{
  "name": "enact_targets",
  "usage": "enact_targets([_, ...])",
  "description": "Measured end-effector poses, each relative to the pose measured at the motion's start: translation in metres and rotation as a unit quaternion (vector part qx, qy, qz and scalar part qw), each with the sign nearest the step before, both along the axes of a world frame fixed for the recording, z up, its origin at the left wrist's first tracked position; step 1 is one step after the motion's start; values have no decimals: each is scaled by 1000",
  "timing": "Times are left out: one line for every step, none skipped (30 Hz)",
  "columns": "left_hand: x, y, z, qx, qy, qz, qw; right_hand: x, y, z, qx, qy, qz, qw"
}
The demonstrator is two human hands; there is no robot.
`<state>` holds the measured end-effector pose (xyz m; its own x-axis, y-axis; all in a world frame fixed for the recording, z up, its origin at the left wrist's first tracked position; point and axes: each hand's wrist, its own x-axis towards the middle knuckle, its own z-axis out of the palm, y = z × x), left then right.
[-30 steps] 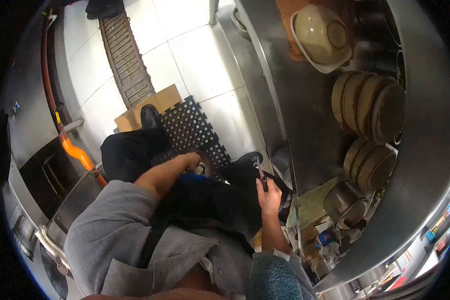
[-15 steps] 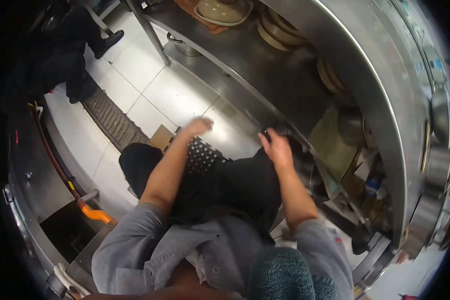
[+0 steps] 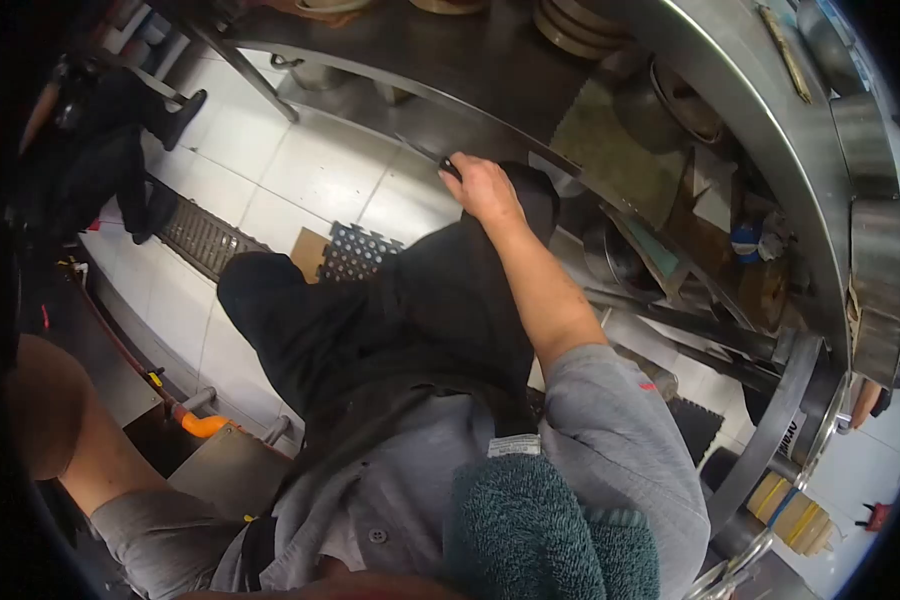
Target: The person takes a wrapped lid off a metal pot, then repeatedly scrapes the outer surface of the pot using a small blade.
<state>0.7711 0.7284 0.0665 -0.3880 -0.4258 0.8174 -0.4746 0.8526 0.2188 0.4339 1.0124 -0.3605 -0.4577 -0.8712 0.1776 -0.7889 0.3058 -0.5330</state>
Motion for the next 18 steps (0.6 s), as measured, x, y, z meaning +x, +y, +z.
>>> enact_targets([4,-1,5,1,-22,29,999,4,0,1,-15,2,5,1000])
enact_targets([7,-2,11,3,-41,51,998,5,1,3,-15,-4,1,1000])
enact_targets([11,-1,12,6,-54,68,996,4,2,5,-14,-10,-4,1000])
enact_targets([14,-2,15,10,-69,85,994,5,4,3,-25,-8,1,1000])
enact_targets([16,-2,17,12,-80,99,992,5,5,2,-25,-11,6,1000])
enact_targets([19,-1,20,15,-89,109,990,3,6,2,-23,-13,11,1000])
enact_targets([21,0,21,16,-97,121,988,2,7,4,-30,-11,18,999])
enact_targets([23,2,25,17,-103,130,986,2,8,6,-21,-16,10,1000])
enact_targets([24,4,27,16,-109,137,984,2,8,8,-12,-22,1,1000])
enact_targets([26,5,30,14,-113,144,983,2,8,6,-4,-25,-8,1000])
enact_targets([29,7,32,13,-115,151,982,0,8,4,-11,-22,-2,1000])
enact_targets([31,10,33,12,-115,155,981,-1,7,2,-20,-12,-1,1000])
enact_targets([34,12,35,11,-118,161,980,0,5,3,-25,-7,1,1000])
enact_targets([35,13,37,10,-123,164,979,1,4,2,-54,-4,9,999])
enact_targets([36,14,38,8,-130,167,977,1,3,2,-42,-15,6,999])
enact_targets([37,16,41,6,-132,170,977,0,1,2,-55,-7,4,998])
enact_targets([37,16,41,5,-137,172,976,2,2,-1,-64,-5,3,998])
enact_targets([37,17,42,3,-140,175,975,2,4,-4,-55,-8,8,998])
